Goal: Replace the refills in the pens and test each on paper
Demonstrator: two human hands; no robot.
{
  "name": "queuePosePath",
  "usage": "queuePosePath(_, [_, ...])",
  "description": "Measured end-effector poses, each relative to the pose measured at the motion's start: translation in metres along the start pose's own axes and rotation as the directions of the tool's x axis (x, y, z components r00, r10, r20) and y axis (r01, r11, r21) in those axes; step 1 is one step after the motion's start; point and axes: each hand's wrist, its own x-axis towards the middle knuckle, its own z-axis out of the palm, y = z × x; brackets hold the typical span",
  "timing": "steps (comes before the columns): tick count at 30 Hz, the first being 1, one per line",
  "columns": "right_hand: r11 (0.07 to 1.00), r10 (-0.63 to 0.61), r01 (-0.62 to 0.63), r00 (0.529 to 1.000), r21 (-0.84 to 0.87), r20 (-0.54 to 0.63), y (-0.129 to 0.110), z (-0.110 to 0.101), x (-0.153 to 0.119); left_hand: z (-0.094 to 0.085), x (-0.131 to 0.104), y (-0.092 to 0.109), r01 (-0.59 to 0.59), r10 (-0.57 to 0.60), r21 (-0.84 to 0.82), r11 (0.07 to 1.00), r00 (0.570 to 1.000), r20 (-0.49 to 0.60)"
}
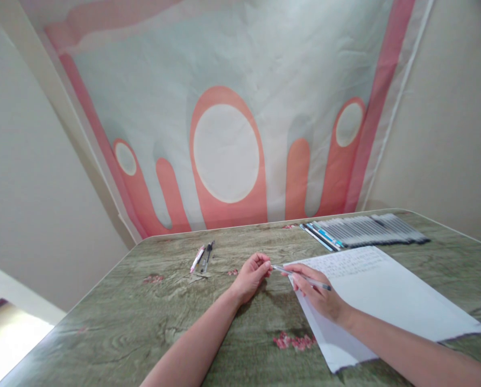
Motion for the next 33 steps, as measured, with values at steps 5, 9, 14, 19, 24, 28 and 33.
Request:
queuePosePath(5, [1.000, 0.004, -0.004, 1.000, 0.002, -0.005, 0.0006, 0.0006, 0.0002, 0.0002, -0.0004, 0.0006, -0.001, 0.001, 0.013, 1.000, 1.000, 0.001])
queuePosePath(9, [1.000, 0.008, -0.008, 1.000, 0.008, -0.006, 0.0015, 0.0008, 0.0009, 0.0009, -0.0008, 0.0018, 0.006, -0.005, 0.034, 0.999, 1.000, -0.008])
queuePosePath(14, [1.000, 0.004, -0.004, 1.000, 0.017, 0.000, 0.0014, 0.0004, 0.0013, 0.0004, -0.0014, 0.0017, 0.009, -0.009, 0.036, 0.999, 1.000, 0.003])
queuePosePath(19, [1.000, 0.001, -0.002, 1.000, 0.030, 0.006, 0.0013, 0.0002, 0.0011, -0.0007, -0.0017, 0.0010, 0.000, -0.001, 0.037, 0.999, 1.000, 0.024])
queuePosePath(24, [1.000, 0.001, -0.001, 1.000, 0.028, 0.022, 0.0015, -0.0007, 0.0009, -0.0009, -0.0016, 0.0015, 0.001, -0.003, 0.030, 1.000, 0.999, 0.043])
queuePosePath(28, [1.000, -0.007, 0.006, 1.000, 0.030, 0.027, 0.0019, -0.0008, 0.0006, -0.0007, -0.0021, 0.0031, -0.011, 0.009, 0.030, 0.999, 0.998, 0.066])
queuePosePath(33, [0.999, -0.002, 0.001, 0.999, 0.032, 0.035, 0.0042, -0.0013, 0.0006, -0.0010, -0.0027, 0.0046, 0.007, -0.011, 0.054, 0.999, 0.997, 0.078])
